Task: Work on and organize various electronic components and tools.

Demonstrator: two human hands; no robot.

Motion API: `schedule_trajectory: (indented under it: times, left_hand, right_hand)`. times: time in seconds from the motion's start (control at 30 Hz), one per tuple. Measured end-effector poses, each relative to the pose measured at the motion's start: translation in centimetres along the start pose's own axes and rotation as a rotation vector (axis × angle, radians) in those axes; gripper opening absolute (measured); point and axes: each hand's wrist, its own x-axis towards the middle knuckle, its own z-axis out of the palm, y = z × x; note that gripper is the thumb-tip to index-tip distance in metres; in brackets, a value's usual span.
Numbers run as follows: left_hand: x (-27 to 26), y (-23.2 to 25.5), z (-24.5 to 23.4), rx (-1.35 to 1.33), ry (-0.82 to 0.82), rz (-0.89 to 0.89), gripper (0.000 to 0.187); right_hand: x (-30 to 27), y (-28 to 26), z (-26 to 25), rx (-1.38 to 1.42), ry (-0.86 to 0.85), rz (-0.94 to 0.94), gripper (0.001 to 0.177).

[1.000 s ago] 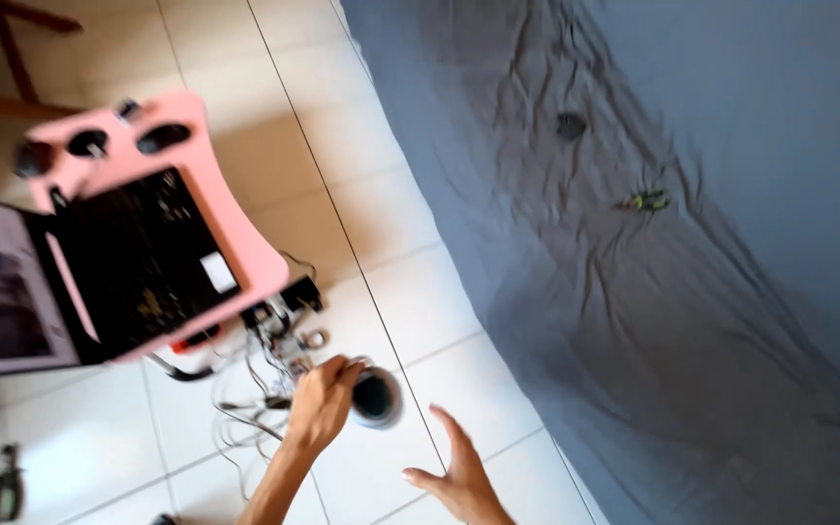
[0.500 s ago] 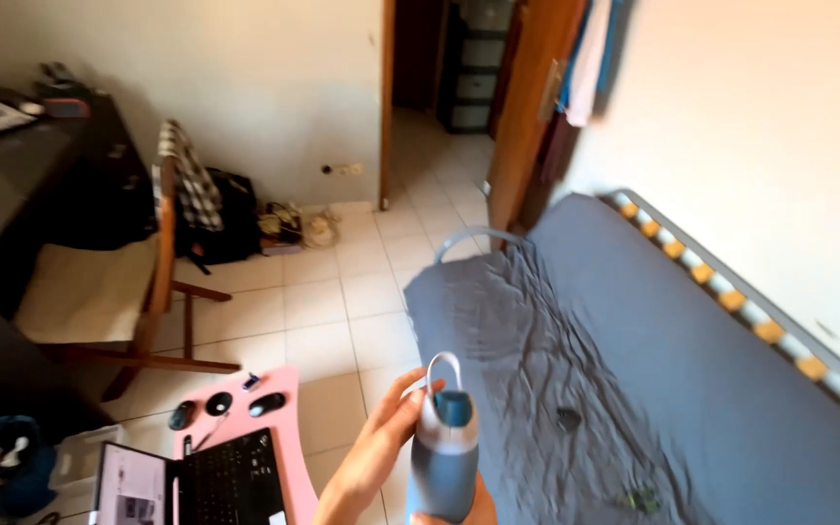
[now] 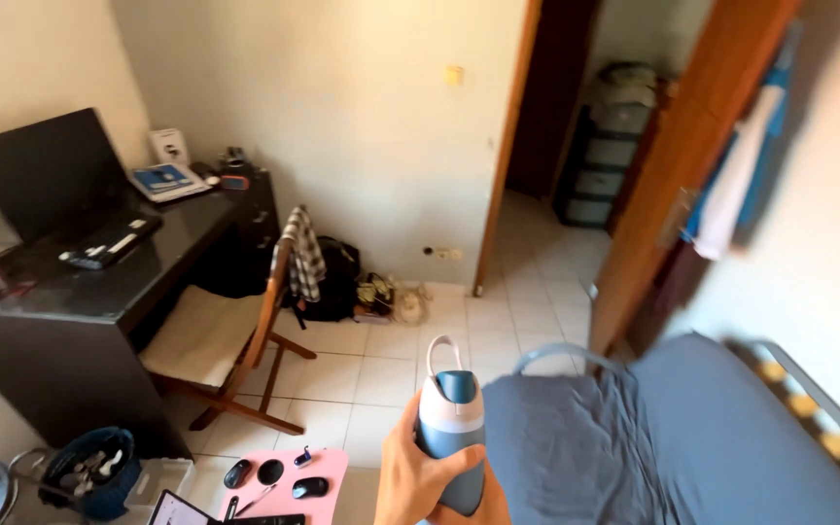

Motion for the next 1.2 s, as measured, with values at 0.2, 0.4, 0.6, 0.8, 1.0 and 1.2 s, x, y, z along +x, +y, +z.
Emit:
schedule_trajectory:
  times: [0.2, 0.4, 0.6, 0.8, 1.0, 1.2]
  left_hand:
    - [8.4, 0.2, -1.2, -0.076, 0.290, -0.021, 0.077]
    - [18.3, -1.5, -6.5, 0.016, 0.479, 0.015, 0.079]
    - [30.6, -6.6, -16.3, 0.012, 0.531, 0.129, 0.089]
    - [39.4, -12.2, -25.2, -0.042, 0.518, 0.100, 0.091]
    - [47.2, -20.1, -34.5, 0.016, 0.663, -0.079, 0.101]
    - [58.3, -30.1, -47.1, 0.084, 0.950, 0.009, 0.100]
  right_hand:
    - [9.4, -2.2, 0.8, -0.095, -0.188, 0.007, 0.095]
    - [21.3, -6.7, 6.7, -0.277, -0.342, 0.113, 0.082]
    - [35.9, -0.9, 16.1, -0.236, -0.445, 0.054, 0.075]
    - [47.7, 3.9, 25.7, -0.120, -0.528, 0.006, 0.073]
    - [59.3, 12.5, 36.9, -0.086, -0.646, -0.022, 0.072]
    - [71.2, 22.6, 51.6, 0.135, -0.811, -0.089, 0.078]
